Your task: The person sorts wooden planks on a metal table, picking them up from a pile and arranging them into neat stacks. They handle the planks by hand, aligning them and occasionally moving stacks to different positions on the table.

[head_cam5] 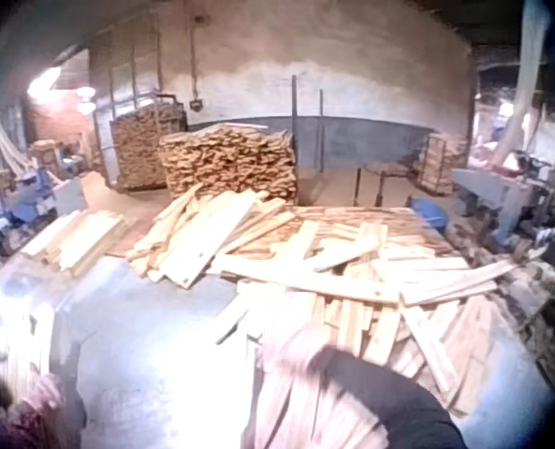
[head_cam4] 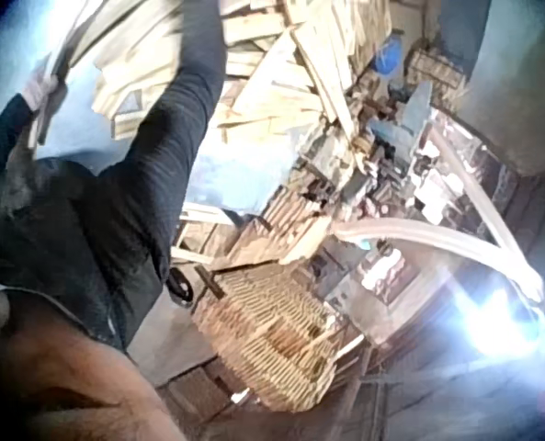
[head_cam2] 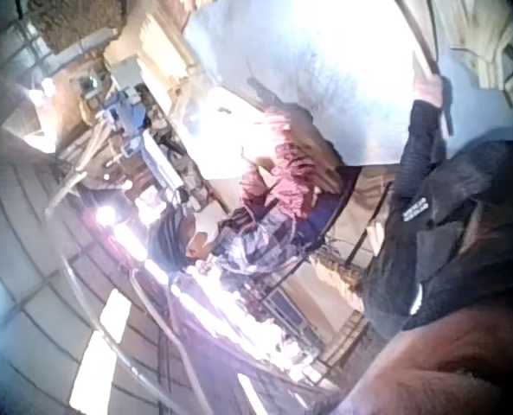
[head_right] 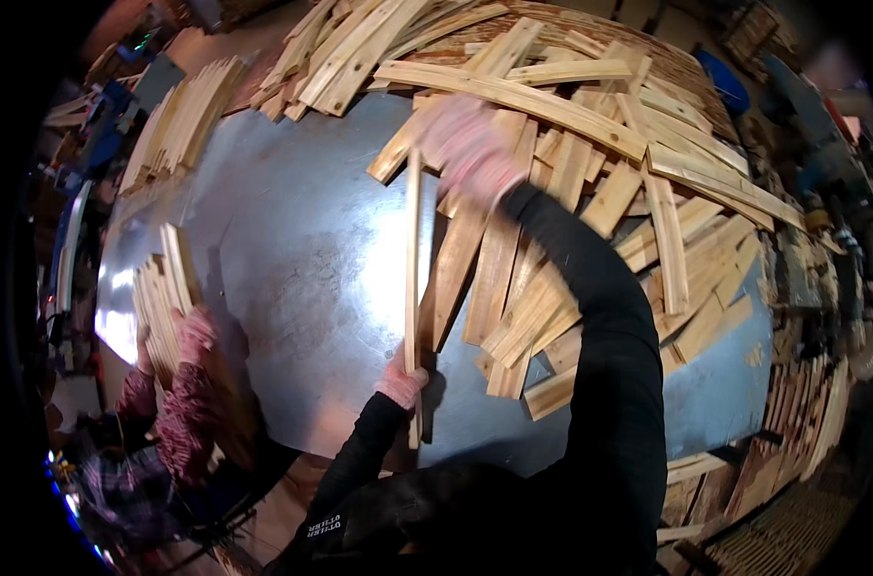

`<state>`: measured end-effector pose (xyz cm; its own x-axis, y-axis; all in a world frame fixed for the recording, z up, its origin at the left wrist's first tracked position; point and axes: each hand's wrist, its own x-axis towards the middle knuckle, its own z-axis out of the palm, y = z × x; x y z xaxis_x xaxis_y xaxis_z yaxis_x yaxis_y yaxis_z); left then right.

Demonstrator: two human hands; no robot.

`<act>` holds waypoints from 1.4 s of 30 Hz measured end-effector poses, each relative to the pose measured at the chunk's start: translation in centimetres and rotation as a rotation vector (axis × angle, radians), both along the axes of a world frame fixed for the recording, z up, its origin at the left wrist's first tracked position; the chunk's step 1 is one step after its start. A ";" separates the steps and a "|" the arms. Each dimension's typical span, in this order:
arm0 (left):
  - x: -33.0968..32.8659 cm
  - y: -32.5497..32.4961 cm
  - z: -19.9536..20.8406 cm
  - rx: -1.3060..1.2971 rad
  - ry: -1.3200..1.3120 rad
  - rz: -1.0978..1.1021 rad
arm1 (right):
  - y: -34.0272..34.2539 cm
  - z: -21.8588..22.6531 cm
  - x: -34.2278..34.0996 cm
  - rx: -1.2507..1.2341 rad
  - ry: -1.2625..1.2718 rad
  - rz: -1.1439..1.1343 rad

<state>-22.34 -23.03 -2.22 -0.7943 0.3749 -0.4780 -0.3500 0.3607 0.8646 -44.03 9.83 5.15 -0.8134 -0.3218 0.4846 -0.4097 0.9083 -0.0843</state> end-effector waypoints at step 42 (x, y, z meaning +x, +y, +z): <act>3.2 -5.0 -3.8 0.318 -0.444 0.391 | -13.7 -0.2 20.4 -0.210 -0.304 -1.070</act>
